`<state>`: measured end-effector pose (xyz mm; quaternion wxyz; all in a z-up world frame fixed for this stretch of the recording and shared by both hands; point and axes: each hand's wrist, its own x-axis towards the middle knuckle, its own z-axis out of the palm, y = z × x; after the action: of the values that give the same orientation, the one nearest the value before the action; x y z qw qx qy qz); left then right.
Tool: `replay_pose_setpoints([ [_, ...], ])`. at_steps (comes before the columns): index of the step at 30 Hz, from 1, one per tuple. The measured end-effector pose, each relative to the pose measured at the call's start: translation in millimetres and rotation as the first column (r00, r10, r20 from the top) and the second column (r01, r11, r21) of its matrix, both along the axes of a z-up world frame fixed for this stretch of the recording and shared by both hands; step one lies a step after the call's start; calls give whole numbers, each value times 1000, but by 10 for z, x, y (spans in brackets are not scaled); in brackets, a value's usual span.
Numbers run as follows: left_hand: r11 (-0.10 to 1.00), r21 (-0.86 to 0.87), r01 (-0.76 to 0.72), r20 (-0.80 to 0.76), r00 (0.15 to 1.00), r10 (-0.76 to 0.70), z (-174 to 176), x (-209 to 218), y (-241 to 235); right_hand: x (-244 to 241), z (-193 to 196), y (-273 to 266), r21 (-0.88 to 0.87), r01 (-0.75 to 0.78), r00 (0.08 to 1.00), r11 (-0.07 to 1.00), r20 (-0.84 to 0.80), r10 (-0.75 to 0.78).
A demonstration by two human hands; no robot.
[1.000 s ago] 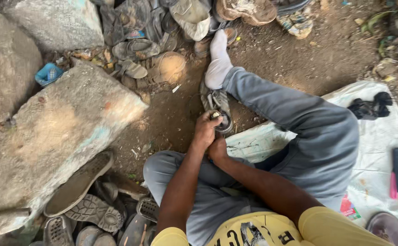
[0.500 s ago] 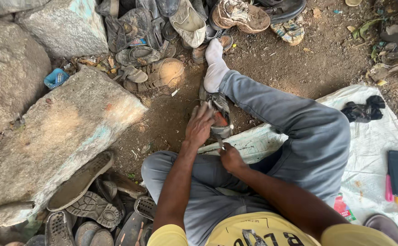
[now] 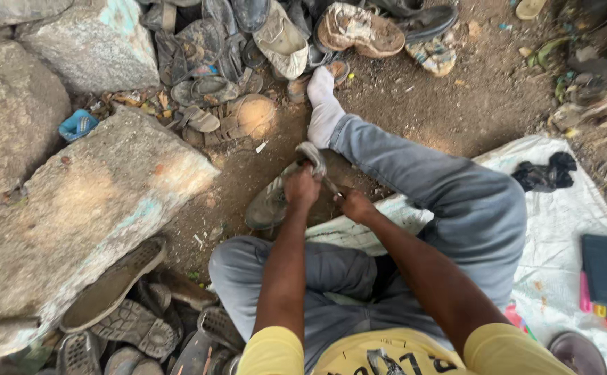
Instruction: The person sits on the ground and uses a knife to scrape and separate the sole from the upper of several worn shoes. They handle each shoe individually, prying at the seams and removing debris before setting the shoe aside.
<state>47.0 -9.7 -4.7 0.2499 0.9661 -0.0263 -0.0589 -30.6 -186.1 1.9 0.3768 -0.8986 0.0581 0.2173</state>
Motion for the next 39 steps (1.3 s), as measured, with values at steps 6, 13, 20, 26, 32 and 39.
replay_pose_setpoints([
  [6, 935, -338, 106, 28, 994, -103, -290, 148, 258, 294, -165, 69, 149, 10, 994, 989, 104, -26],
  [13, 942, -332, 55, -7, 998, -61, -536, 187, 344, 338, -135, 302, 88, 110, 993, 990, -54, -105],
  [20, 777, -614, 136, 135, 989, -66, -480, 263, 446, -230, -564, 365, -36, 83, 990, 996, 114, -78],
  [26, 664, -747, 41, -1, 998, -63, -258, 224, 454, 188, -697, 648, -153, 12, 978, 988, 208, 20],
  [32, 656, -752, -65, -102, 995, -18, -386, 247, 509, -362, -454, 662, -11, 92, 985, 996, 149, -89],
  [39, 648, -747, -147, -184, 983, 11, -437, 247, 577, -71, -555, 847, -251, -132, 989, 959, 32, 145],
])
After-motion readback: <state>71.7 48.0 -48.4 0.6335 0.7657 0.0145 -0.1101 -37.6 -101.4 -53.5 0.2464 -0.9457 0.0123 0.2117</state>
